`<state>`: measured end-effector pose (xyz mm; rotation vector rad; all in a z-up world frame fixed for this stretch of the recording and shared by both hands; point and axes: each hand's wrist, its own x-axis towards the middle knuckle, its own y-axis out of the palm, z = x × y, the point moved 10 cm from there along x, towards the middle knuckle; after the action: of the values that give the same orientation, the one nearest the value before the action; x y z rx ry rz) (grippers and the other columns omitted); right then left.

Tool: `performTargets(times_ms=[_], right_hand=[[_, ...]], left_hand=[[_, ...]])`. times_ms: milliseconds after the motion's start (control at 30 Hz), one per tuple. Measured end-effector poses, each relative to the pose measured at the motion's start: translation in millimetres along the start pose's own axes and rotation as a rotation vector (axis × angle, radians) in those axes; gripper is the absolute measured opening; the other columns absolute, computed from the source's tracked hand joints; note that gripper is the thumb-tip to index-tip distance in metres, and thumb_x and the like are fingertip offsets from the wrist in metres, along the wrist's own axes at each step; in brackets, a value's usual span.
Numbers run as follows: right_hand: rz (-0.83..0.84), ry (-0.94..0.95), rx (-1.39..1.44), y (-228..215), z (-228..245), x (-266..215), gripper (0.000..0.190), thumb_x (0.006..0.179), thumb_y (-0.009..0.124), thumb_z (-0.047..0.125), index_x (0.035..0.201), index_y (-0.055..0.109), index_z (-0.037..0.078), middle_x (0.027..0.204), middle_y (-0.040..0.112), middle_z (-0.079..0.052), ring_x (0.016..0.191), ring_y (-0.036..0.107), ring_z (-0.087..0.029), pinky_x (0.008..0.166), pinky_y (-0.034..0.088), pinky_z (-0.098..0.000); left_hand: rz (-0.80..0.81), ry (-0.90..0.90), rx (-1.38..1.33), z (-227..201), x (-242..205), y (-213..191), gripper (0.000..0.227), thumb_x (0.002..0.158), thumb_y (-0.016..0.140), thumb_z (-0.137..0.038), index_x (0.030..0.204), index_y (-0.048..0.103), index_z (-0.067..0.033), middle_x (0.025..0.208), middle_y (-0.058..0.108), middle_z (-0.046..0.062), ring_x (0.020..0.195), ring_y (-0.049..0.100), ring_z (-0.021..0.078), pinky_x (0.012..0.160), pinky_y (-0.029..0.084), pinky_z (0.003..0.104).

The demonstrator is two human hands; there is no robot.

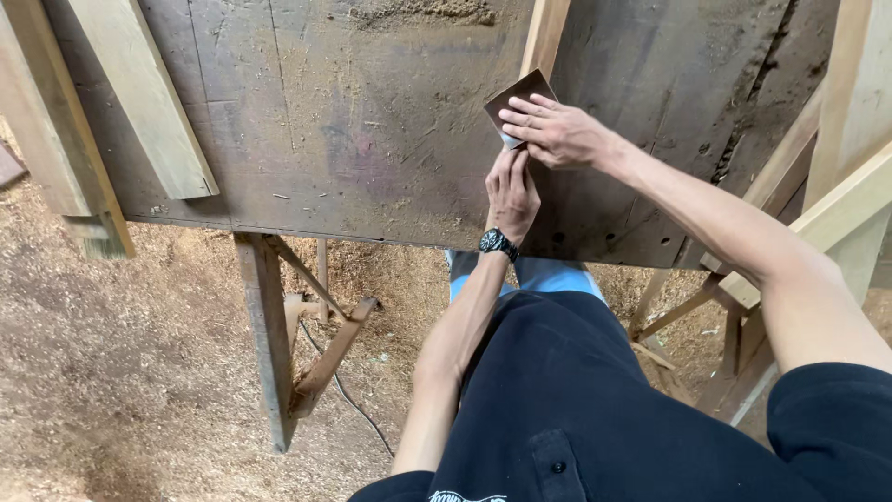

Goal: The person sands a wooden plank by hand using a piece of sandpaper, moving it back and forth along the surfaces and edges while holding the wood on a workbench.

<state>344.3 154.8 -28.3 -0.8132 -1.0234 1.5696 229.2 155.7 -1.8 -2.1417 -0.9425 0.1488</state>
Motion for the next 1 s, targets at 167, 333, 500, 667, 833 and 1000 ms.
performTargets(times_ms=[167,333,500,667,833,1000], right_hand=[[-0.224,-0.01,-0.143,-58,-79,15,0.047,0.095,0.061,0.006,0.141,0.062,0.013,0.151,0.062,-0.01,0.145,0.056,-0.027,0.129,0.039,-0.0462],[-0.191,0.33,-0.08,-70,-92,19,0.037,0.108,0.057,0.008,0.144,0.062,0.008,0.151,0.063,-0.012,0.14,0.058,-0.029,0.123,0.048,-0.0442],[-0.219,-0.052,0.014,-65,-26,8,0.037,0.098,0.058,0.014,0.134,0.065,0.006,0.144,0.063,-0.013,0.137,0.057,-0.029,0.116,0.048,-0.0486],[0.029,0.056,-0.053,-57,-117,37,0.037,0.105,0.049,-0.011,0.126,0.069,0.012,0.119,0.07,-0.006,0.112,0.066,-0.021,0.097,0.061,-0.0286],[-0.183,0.419,0.249,-77,-150,32,0.02,0.12,0.05,0.002,0.122,0.068,0.01,0.109,0.069,-0.009,0.101,0.064,-0.019,0.091,0.059,-0.0293],[-0.161,-0.028,0.117,-63,-30,24,0.04,0.089,0.057,-0.002,0.124,0.07,0.012,0.135,0.067,-0.006,0.129,0.06,-0.024,0.112,0.051,-0.0409]], left_hand=[[0.126,0.078,0.072,-3,-9,18,0.06,0.095,0.057,0.006,0.151,0.05,-0.0142,0.151,0.051,0.002,0.145,0.05,0.0207,0.123,0.042,0.035],[0.278,0.024,0.125,-3,-2,29,0.076,0.087,0.053,0.005,0.16,0.035,-0.0077,0.166,0.036,0.005,0.151,0.041,0.0207,0.124,0.037,0.036],[0.292,0.013,0.161,0,-1,37,0.078,0.086,0.054,0.0,0.161,0.034,-0.0089,0.167,0.033,0.003,0.152,0.038,0.0188,0.121,0.036,0.035],[0.302,0.018,0.183,3,-4,39,0.079,0.087,0.053,0.0,0.162,0.033,-0.0099,0.169,0.032,0.0,0.153,0.038,0.0169,0.121,0.038,0.034],[0.305,0.01,0.206,3,-4,36,0.078,0.087,0.053,-0.001,0.162,0.034,-0.0099,0.169,0.033,0.0,0.152,0.037,0.0168,0.119,0.038,0.033],[0.31,0.011,0.169,-1,1,36,0.078,0.084,0.054,-0.003,0.16,0.035,-0.0088,0.167,0.032,0.002,0.151,0.037,0.0192,0.119,0.036,0.035]])
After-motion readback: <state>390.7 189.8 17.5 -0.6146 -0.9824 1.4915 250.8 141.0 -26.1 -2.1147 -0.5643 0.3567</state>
